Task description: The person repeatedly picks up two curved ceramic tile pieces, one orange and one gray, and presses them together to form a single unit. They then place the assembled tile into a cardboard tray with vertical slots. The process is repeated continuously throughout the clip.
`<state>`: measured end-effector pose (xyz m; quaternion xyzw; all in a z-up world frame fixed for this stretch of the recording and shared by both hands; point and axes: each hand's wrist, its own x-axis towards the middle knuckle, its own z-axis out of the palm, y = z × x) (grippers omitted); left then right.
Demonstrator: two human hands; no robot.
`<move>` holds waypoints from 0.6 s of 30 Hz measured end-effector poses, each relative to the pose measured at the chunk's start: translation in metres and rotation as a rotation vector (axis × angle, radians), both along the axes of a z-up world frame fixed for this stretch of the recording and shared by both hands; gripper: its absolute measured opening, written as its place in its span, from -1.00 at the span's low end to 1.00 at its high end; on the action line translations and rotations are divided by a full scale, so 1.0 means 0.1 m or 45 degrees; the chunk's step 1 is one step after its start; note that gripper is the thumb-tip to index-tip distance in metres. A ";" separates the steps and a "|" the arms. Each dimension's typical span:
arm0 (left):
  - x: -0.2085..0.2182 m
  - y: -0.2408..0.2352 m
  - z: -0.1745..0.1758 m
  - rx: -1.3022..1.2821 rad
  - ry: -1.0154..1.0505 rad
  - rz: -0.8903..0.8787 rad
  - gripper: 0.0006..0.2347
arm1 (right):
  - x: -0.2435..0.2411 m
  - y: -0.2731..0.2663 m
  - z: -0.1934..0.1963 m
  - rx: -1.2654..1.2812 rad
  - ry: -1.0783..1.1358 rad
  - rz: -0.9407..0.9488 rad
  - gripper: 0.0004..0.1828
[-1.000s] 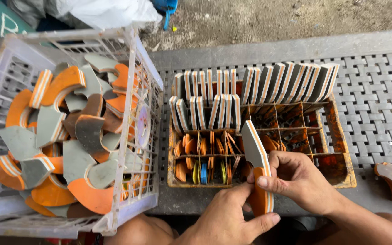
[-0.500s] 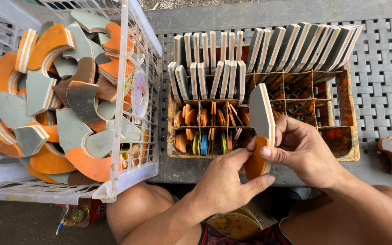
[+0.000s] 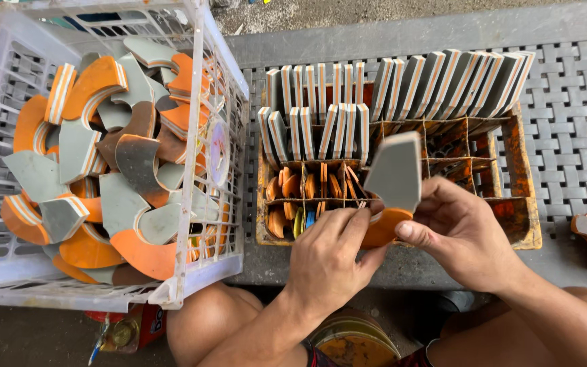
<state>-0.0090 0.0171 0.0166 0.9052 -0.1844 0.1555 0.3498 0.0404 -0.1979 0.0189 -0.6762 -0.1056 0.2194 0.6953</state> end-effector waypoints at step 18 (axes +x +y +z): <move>-0.03 -0.05 -0.04 -0.337 0.296 -0.078 -0.84 | 0.17 0.07 -0.19 -0.106 -0.022 -0.069 -0.66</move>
